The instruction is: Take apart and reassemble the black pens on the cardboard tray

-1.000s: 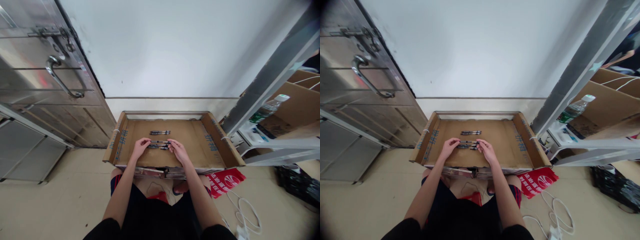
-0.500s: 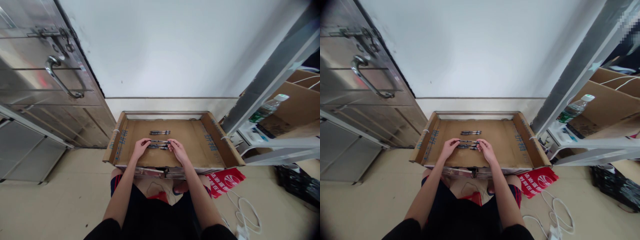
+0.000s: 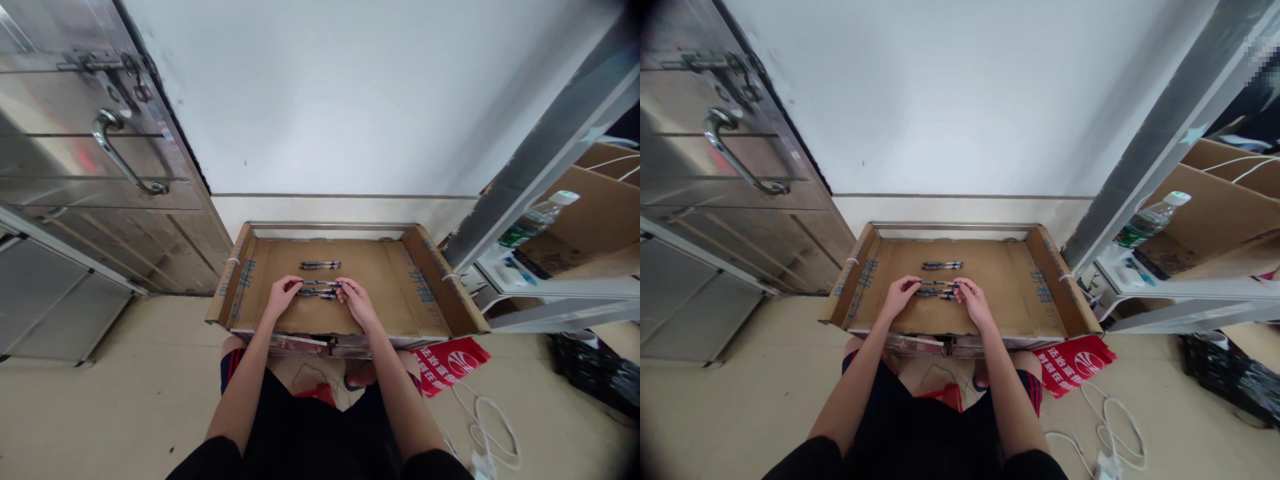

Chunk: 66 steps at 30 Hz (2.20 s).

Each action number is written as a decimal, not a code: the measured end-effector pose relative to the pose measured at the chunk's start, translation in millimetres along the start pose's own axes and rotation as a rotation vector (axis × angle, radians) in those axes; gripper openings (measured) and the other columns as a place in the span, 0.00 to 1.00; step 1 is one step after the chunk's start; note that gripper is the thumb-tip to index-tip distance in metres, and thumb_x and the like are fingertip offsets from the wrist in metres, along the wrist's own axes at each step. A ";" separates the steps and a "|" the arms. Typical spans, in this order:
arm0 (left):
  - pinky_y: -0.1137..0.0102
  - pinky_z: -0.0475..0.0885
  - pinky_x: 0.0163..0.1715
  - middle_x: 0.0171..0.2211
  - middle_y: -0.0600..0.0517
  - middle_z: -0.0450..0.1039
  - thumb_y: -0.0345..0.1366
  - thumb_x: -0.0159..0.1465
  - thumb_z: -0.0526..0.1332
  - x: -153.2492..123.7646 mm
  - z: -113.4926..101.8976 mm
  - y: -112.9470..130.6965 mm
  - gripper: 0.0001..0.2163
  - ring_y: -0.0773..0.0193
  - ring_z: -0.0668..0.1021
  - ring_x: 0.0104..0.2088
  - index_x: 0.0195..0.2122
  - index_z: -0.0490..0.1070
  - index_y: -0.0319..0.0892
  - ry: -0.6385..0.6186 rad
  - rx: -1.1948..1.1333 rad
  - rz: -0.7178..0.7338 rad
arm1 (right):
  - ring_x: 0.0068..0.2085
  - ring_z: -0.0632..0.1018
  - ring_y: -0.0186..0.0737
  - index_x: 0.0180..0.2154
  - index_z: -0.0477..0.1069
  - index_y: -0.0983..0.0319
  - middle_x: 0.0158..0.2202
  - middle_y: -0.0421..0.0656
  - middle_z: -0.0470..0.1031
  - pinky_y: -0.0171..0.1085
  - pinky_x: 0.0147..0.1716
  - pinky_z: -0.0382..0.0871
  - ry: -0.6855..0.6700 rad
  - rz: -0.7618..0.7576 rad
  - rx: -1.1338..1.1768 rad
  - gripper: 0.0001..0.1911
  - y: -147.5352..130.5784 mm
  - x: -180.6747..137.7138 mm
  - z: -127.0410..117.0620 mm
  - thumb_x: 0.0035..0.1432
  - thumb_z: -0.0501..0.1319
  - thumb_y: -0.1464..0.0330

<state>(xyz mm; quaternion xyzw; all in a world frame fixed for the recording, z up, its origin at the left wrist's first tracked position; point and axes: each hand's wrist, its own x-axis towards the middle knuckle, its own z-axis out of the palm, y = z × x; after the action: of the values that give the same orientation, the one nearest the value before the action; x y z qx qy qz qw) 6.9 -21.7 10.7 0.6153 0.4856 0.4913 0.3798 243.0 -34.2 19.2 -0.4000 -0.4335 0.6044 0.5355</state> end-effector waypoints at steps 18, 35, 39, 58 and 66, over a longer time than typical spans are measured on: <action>0.72 0.67 0.31 0.32 0.51 0.74 0.41 0.59 0.61 -0.7 5.1 2.9 0.12 0.67 0.72 0.29 0.41 0.73 0.40 0.004 0.029 0.016 | 0.26 0.68 0.33 0.40 0.73 0.60 0.26 0.40 0.71 0.34 0.25 0.60 -0.021 -0.002 0.024 0.16 3.1 1.5 -2.4 0.53 0.62 0.56; 0.71 0.67 0.33 0.31 0.50 0.74 0.40 0.61 0.59 -1.7 4.6 4.5 0.10 0.66 0.72 0.30 0.35 0.75 0.40 -0.018 0.147 0.109 | 0.25 0.68 0.33 0.40 0.73 0.60 0.26 0.40 0.71 0.33 0.24 0.58 -0.024 -0.012 0.018 0.15 3.8 1.7 -2.9 0.54 0.62 0.57; 0.71 0.67 0.32 0.34 0.50 0.74 0.39 0.60 0.61 -2.2 4.9 5.9 0.11 0.67 0.72 0.30 0.41 0.74 0.40 -0.023 0.116 0.089 | 0.25 0.68 0.33 0.40 0.73 0.60 0.25 0.40 0.71 0.33 0.24 0.59 -0.016 -0.011 0.001 0.16 3.3 1.4 -2.5 0.54 0.62 0.57; 0.71 0.65 0.31 0.29 0.51 0.71 0.40 0.62 0.59 -1.1 3.7 4.6 0.10 0.66 0.70 0.29 0.33 0.75 0.40 -0.022 0.159 0.136 | 0.26 0.68 0.33 0.40 0.73 0.60 0.26 0.40 0.71 0.33 0.24 0.58 -0.027 -0.016 0.021 0.15 5.0 1.7 -3.1 0.54 0.62 0.58; 0.71 0.66 0.30 0.30 0.51 0.72 0.42 0.61 0.60 -2.0 3.2 7.5 0.11 0.67 0.70 0.28 0.36 0.75 0.40 -0.016 0.117 0.095 | 0.26 0.70 0.35 0.45 0.72 0.61 0.26 0.41 0.71 0.34 0.25 0.62 -0.049 -0.003 0.093 0.19 -2.5 -1.7 -3.0 0.56 0.59 0.56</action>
<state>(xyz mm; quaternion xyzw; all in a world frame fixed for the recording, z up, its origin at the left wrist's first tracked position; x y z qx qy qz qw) 11.6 -25.4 16.6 0.6628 0.4808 0.4743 0.3234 246.9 -35.5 20.7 -0.3594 -0.4186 0.6327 0.5435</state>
